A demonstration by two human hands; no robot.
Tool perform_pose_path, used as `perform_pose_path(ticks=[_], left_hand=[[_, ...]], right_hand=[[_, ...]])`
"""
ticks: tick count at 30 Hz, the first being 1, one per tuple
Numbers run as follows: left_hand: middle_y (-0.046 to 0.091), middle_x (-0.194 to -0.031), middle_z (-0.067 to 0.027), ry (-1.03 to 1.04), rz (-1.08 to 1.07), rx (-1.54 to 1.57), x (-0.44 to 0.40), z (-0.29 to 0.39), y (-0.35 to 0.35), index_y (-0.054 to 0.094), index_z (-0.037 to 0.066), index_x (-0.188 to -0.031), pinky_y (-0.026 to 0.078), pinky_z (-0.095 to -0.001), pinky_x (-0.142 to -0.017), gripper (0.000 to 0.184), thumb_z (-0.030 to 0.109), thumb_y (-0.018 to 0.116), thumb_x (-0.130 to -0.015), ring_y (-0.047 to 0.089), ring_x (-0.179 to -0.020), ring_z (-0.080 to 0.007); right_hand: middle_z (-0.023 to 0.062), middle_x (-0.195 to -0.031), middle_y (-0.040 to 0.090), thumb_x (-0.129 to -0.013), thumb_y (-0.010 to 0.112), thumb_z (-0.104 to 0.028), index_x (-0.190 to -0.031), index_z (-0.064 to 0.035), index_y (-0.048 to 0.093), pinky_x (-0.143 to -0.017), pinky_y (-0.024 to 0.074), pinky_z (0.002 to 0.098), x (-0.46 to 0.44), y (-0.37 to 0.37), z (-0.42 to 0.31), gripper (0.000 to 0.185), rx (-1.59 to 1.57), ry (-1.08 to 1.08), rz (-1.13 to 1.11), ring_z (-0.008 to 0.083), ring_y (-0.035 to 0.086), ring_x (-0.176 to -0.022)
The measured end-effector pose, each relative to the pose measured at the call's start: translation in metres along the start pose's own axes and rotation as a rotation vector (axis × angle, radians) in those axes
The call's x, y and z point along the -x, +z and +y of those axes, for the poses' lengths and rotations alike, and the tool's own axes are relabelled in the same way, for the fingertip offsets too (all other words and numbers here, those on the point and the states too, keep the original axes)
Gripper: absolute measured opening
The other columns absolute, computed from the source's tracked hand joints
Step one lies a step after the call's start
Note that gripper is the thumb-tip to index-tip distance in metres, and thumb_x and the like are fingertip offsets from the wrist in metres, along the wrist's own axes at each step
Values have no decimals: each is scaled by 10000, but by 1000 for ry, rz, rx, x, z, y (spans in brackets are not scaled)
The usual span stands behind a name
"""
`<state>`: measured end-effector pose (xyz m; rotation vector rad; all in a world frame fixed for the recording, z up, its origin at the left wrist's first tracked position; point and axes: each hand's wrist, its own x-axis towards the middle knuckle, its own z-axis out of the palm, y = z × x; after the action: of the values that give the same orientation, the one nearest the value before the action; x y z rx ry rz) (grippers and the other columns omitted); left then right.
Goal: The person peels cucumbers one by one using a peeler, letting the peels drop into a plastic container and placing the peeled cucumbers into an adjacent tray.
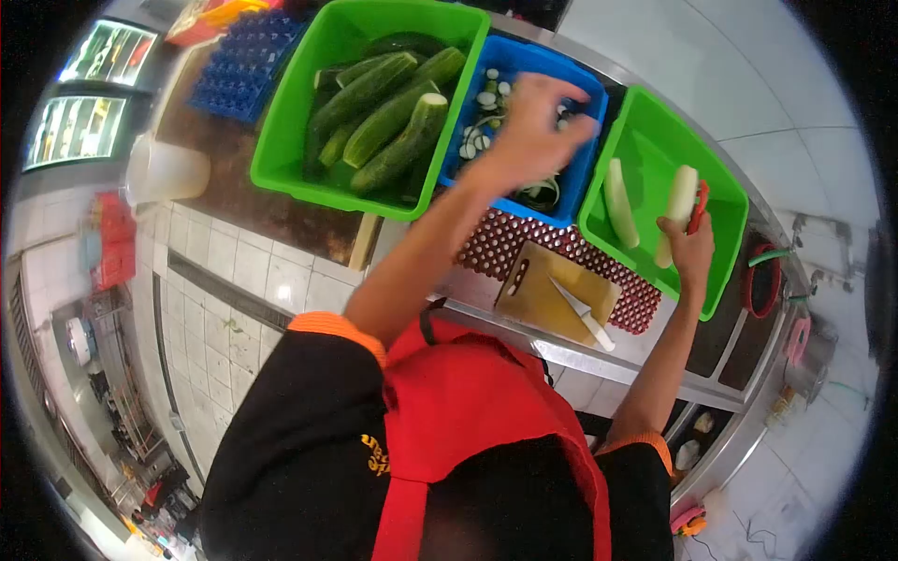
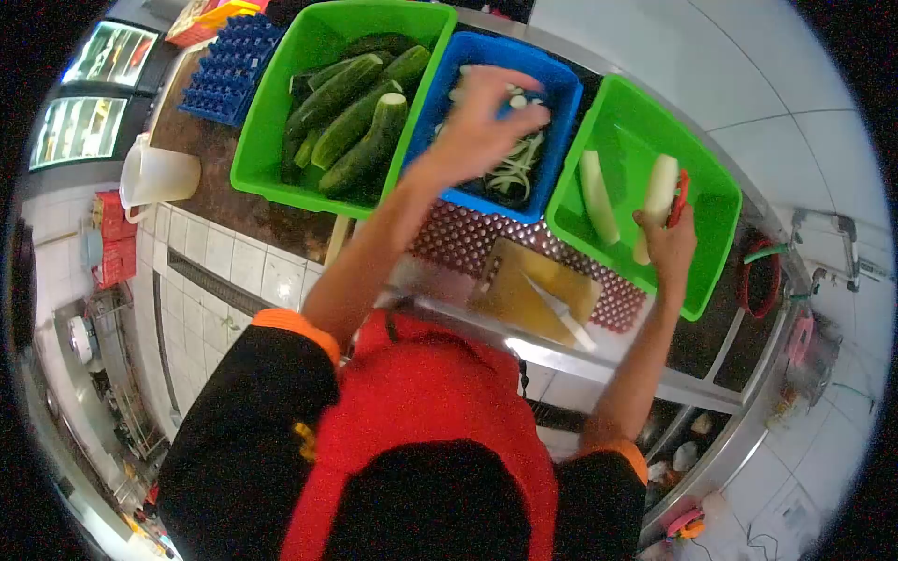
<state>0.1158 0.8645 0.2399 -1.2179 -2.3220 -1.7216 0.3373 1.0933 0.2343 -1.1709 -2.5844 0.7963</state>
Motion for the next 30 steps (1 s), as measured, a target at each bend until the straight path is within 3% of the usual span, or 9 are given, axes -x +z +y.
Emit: perform_pose_path(ticks=[2,5,7,13,15,19,22,27,30], left_hand=[[529,-1098,-145,-1,152,-414,8,-16,-54,603,77,-1073,376,-416,-936,424,343,714,-762,476,-1069,-305],[528,-1163,-190,-551,-50,-1016,33,-26,-119,525,56,-1208,399,-480,-939,696,589,630,-772,463,-1159,-378],[492,-1262,-238,-823,-142,-867,51,-50,-142,504,21,-1205,424,-490,-929,790,676,573,-768,483,-1164,-411],[658,-931,-191,-677,-124,-598,62,-88,-176,486,-27,-1209,503,-450,-783,820,672,567,-789,635,-905,-373],[632,-1046,-146,-945,-88,-10,52,-70,-189,520,-20,-1190,500,-376,-798,677,575,547,-868,630,-935,-293],[602,-1088,-106,-657,-59,930,47,-39,-202,508,0,-1229,511,-347,-809,577,500,451,-946,590,-958,-190],[598,-1077,-119,-585,-58,974,42,-11,-175,462,3,-1257,516,-357,-808,557,467,455,-950,584,-964,-196],[592,-935,-147,-591,-121,1057,31,13,-110,358,58,-1323,521,-331,-661,495,372,458,-955,611,-761,-223],[590,-902,-123,-588,-235,1201,36,17,-92,363,24,-1307,525,-316,-603,469,317,452,-952,607,-682,-197]], right_hand=[[124,-887,652,-719,778,-262,-1112,-14,560,-722,489,347,-8,12,14,513,140,11,-24,213,627,-785],[103,-773,641,-748,744,-315,-1057,-11,595,-668,473,324,-14,34,28,459,172,13,-98,180,607,-708],[98,-750,637,-789,711,-326,-1047,-14,599,-662,470,321,-15,43,27,420,69,13,-162,173,606,-709],[63,-761,587,-957,512,-302,-1129,-12,570,-604,432,301,-18,52,-28,342,-243,-77,45,142,523,-634],[18,-758,527,-976,480,-274,-1198,-12,527,-573,400,269,-10,50,-55,347,-457,-104,96,100,460,-630],[4,-776,499,-988,451,-249,-1226,-16,494,-571,383,251,21,47,-116,335,-631,62,37,85,433,-645],[2,-782,491,-993,442,-239,-1229,-24,486,-575,379,244,48,51,-159,323,-668,-1,-67,75,425,-671],[98,-827,588,-924,542,-168,-1085,-53,601,-584,443,313,62,42,-215,206,-462,-578,-13,201,567,-661],[129,-849,593,-882,580,-138,-1026,-85,643,-588,472,362,58,28,-235,166,-361,-565,85,280,602,-682]])
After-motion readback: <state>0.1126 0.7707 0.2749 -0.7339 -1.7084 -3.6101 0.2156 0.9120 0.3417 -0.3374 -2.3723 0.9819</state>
